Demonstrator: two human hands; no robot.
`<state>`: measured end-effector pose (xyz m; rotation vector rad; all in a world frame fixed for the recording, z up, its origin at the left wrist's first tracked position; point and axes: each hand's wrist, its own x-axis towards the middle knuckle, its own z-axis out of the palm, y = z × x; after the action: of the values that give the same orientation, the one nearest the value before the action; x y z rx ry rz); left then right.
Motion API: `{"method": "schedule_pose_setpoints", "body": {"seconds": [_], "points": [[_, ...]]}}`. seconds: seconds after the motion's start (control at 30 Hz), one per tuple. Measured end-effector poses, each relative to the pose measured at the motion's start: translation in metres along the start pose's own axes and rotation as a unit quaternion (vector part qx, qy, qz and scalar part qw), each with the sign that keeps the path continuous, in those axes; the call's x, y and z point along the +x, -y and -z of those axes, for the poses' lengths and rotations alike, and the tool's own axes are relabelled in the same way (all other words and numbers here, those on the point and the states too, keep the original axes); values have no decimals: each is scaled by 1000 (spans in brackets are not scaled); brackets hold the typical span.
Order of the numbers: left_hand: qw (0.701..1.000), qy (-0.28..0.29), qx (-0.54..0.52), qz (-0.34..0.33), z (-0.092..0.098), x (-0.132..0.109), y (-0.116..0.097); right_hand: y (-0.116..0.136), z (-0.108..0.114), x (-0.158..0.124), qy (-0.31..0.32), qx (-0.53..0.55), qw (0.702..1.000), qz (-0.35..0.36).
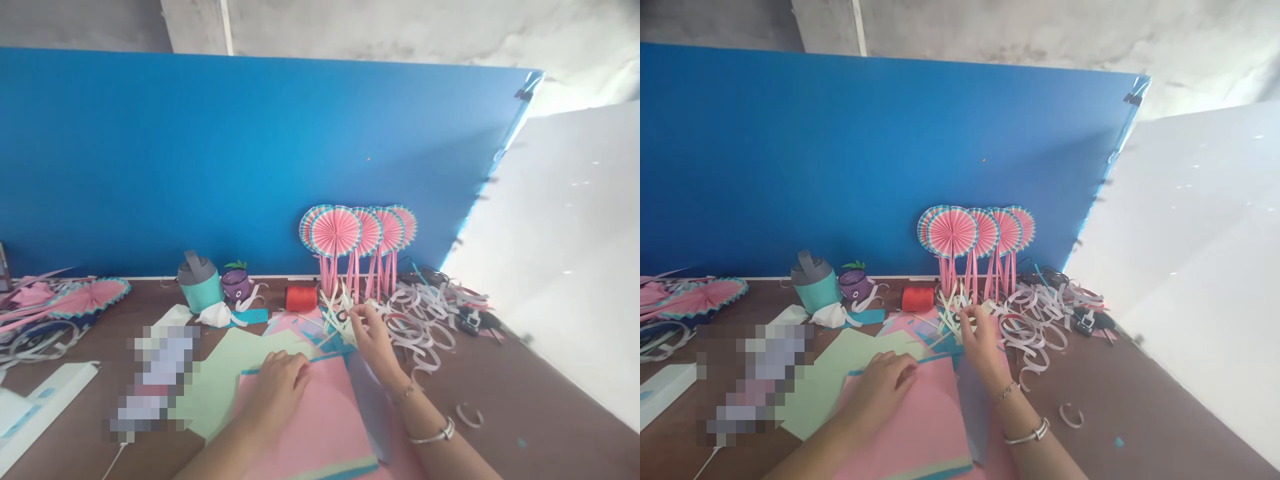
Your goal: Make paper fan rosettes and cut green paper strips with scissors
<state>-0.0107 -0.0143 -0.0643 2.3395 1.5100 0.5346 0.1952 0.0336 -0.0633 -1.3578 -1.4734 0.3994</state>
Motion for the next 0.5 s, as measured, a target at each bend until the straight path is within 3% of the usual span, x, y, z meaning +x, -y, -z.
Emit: {"method": "schedule_pose_setpoints", "body": {"seconds": [0.17,0.33,0.43,0.5], "points": [[999,-9,-20,31,0,1,1,18,-6,-10,107,53,993,21],[998,9,-60,-25,0,1,2,27,-7,-14,152,90,984,18],[986,-12,-164,-1,-2,3,7,28,-6,-16,167,95,981,13],[961,-19,-270,46,-3,6,10,29,-7,-18,185,84,979,28]]}}
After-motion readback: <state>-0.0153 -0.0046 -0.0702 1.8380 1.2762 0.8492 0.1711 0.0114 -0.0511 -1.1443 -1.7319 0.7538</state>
